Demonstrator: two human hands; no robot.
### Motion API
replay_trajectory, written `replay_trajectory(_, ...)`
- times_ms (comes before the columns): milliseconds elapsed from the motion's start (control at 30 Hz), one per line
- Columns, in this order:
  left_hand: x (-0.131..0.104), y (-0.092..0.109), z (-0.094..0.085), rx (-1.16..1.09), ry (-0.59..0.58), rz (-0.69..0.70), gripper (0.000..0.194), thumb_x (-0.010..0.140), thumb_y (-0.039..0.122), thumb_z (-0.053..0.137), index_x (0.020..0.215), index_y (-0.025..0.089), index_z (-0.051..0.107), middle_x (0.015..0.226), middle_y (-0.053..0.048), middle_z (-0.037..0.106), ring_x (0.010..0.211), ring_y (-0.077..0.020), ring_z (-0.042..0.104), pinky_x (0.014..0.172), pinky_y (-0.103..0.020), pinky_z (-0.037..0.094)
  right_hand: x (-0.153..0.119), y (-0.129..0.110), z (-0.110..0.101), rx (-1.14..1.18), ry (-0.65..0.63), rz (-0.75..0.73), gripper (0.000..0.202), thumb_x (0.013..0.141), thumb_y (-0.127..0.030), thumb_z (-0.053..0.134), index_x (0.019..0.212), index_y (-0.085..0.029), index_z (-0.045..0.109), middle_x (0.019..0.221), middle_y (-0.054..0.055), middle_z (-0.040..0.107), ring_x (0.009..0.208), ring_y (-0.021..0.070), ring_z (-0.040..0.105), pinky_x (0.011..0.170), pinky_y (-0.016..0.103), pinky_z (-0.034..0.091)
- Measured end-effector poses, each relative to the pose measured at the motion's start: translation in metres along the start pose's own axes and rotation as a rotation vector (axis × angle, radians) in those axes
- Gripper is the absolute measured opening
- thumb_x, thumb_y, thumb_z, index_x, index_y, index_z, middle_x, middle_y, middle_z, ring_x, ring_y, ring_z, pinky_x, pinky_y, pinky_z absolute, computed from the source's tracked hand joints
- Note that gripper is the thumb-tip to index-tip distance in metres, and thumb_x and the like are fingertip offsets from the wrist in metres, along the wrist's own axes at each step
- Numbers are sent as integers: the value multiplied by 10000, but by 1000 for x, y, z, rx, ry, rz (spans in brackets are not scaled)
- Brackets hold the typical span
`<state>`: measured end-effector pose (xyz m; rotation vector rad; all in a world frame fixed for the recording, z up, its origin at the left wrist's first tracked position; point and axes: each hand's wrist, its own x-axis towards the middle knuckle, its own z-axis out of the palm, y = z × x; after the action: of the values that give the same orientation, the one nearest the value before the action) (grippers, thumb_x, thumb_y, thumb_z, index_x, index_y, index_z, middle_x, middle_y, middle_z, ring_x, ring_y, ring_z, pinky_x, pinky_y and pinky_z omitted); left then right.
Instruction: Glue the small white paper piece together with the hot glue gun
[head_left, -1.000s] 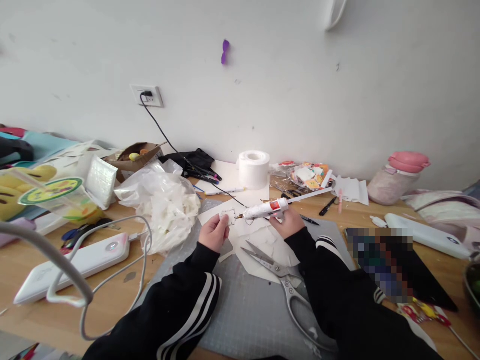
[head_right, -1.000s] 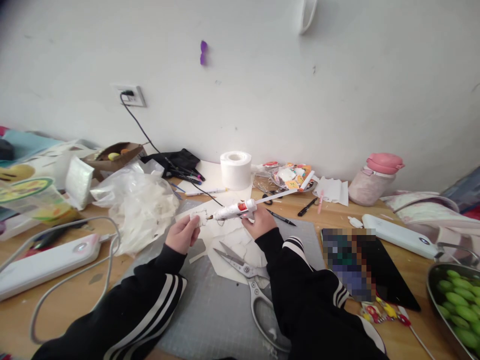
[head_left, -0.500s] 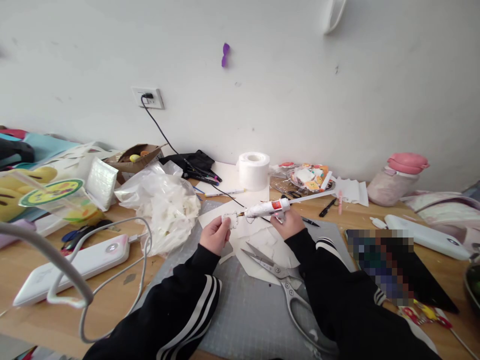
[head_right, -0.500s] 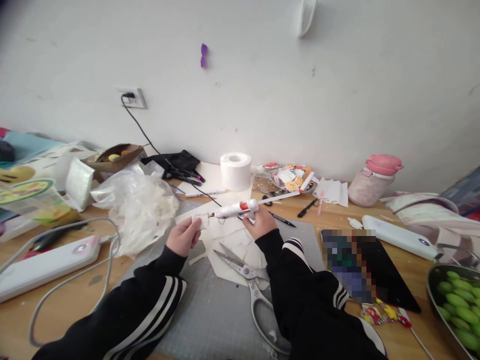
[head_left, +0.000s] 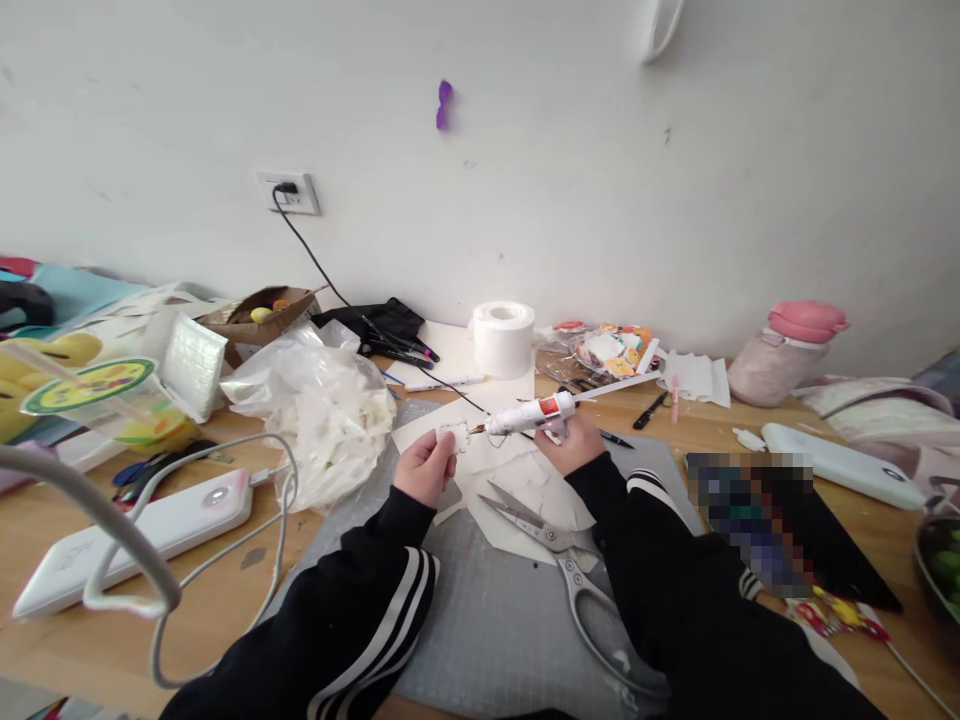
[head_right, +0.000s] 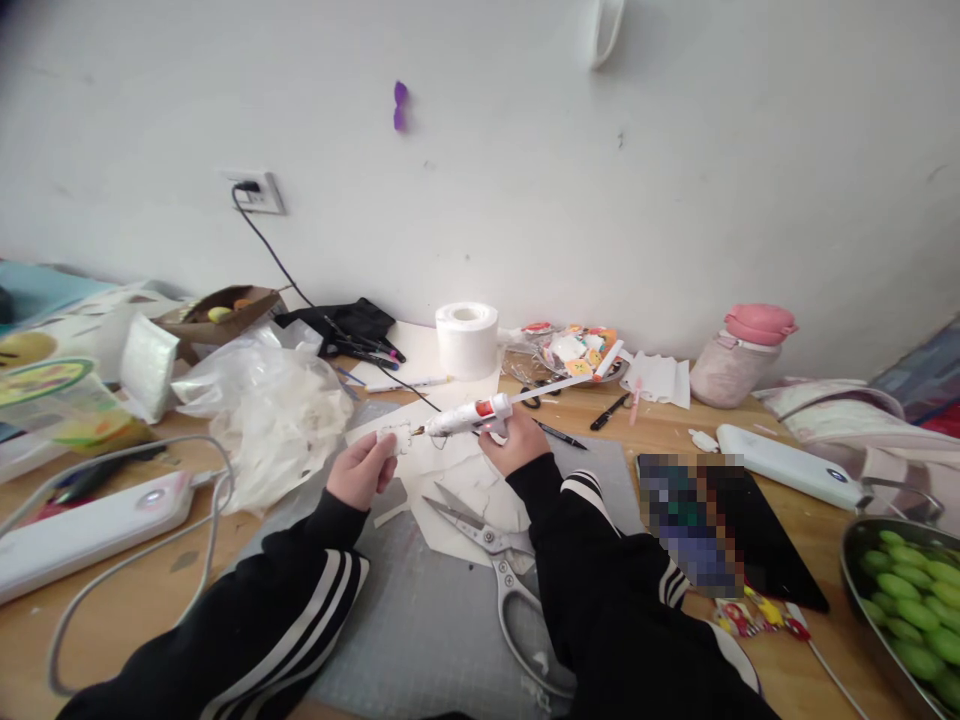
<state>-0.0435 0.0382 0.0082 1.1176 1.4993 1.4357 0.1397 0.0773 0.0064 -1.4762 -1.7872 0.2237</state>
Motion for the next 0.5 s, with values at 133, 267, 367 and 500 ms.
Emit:
replay_trajectory(133,2,1,-3,-27,61,-31,266,689,331,469,474,187,403,333,93,399,261,-38,310,305,-163,220,4,1,-1,2,23,104,273,693,-384,498,914,-229,539,809,56,661,689,204,604,664,315,458)
replay_trajectory(267,3,1,-4,-65,108,-70,261,688,311,477,478,187,383,353,95,408,262,-32,315,295,-156,216,16,12,-1,-12,36,207,488,708,-477,514,1060,-147,445,910,93,645,781,210,607,673,305,465)
replay_trajectory(367,-1,1,-1,-98,109,-76,269,683,315,483,469,184,384,361,89,418,262,-27,314,294,-153,213,22,23,3,-55,-18,222,357,743,-381,513,1008,-142,500,936,86,639,852,197,595,713,285,454)
replay_trajectory(500,-13,1,7,-132,53,-53,271,678,321,501,472,185,389,357,91,410,264,-23,297,296,-152,205,24,34,11,-149,-120,216,258,800,-269,454,1002,-136,545,915,78,638,894,180,580,753,270,435)
